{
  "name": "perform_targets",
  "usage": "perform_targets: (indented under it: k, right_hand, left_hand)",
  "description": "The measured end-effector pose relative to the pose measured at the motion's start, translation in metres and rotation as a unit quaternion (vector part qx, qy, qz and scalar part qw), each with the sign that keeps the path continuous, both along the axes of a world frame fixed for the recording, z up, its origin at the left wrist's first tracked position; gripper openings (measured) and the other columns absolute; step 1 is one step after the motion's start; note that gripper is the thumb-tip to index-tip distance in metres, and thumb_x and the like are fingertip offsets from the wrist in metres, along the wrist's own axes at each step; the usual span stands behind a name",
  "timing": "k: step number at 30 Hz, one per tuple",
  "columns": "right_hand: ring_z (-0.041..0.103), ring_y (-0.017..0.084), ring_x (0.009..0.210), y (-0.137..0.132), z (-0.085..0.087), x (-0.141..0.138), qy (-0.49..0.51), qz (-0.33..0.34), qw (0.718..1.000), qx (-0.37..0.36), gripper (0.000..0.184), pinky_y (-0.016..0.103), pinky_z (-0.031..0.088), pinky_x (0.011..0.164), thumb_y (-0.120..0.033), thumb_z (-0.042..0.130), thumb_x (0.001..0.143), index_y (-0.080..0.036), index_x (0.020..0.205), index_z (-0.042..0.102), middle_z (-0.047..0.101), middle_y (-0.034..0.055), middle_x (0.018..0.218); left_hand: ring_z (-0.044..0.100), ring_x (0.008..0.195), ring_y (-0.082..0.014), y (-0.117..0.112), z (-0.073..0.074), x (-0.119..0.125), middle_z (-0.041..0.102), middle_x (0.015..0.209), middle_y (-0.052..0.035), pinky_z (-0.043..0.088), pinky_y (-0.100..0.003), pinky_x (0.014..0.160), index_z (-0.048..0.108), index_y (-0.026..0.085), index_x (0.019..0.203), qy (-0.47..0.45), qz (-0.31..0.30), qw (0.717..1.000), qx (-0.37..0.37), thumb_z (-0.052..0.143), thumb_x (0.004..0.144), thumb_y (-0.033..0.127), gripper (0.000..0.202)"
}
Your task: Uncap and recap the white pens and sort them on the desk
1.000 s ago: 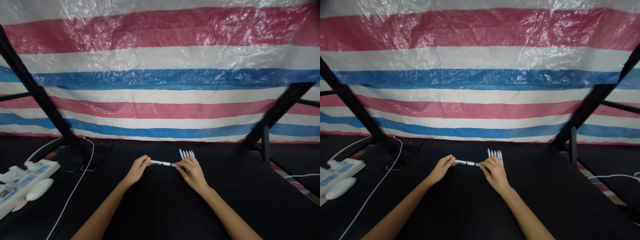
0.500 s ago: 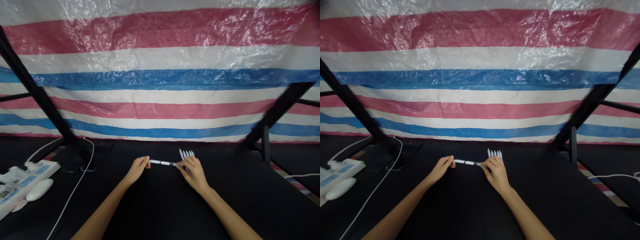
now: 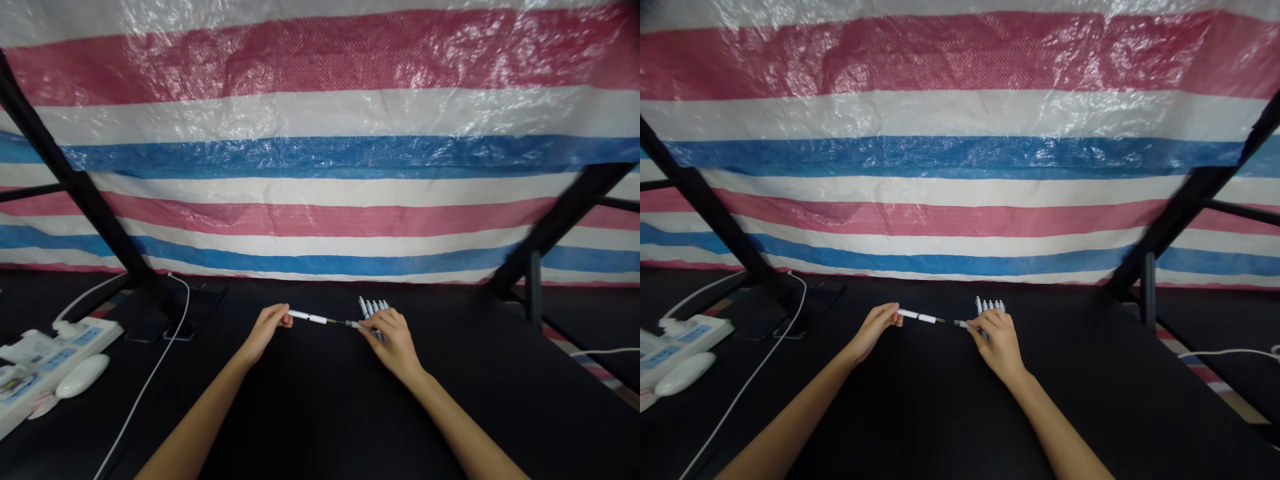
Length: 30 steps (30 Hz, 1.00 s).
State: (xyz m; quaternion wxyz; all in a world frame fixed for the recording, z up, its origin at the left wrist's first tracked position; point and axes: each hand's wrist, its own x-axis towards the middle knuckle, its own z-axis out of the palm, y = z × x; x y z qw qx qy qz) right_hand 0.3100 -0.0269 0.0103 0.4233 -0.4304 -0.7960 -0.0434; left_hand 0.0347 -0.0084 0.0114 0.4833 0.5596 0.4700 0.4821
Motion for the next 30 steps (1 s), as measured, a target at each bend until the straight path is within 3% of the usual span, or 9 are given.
perform_targets:
  k: [5,11,30]
  right_hand:
    - [0.054,0.019,0.073,0.001,0.001,0.003,-0.004,-0.006,1.000,-0.003,0.011,0.032,0.038,0.066,-0.025,0.056,0.084,-0.021,0.077,0.065,0.063,0.0030,0.071]
    - [0.053,0.019,0.073,0.002,0.002,0.005,0.002,-0.013,1.000,-0.004,0.013,0.033,0.038,0.066,-0.027,0.056,0.084,-0.022,0.077,0.065,0.063,0.0032,0.072]
    - [0.058,0.021,0.081,0.001,0.002,0.005,-0.026,-0.003,0.998,-0.054,0.016,0.036,0.042,0.073,-0.030,0.055,0.085,-0.022,0.092,0.067,0.068,0.0047,0.084]
  left_hand:
    - [0.052,0.062,-0.0129,0.005,-0.003,-0.011,0.053,0.059,-0.0010,0.043,-0.025,0.067,0.044,0.017,0.053,-0.079,0.039,0.996,-0.028,0.058,0.073,0.044,0.037]
    - [0.053,0.059,-0.0128,0.006,0.002,-0.013,0.052,0.056,-0.0005,0.045,-0.027,0.066,0.041,0.017,0.050,-0.097,0.066,0.993,-0.033,0.060,0.068,0.043,0.037]
    - [0.050,0.061,-0.0114,0.007,-0.006,-0.013,0.053,0.058,0.0001,0.040,-0.023,0.065,0.048,0.015,0.052,-0.083,0.014,0.996,-0.029,0.059,0.075,0.040,0.035]
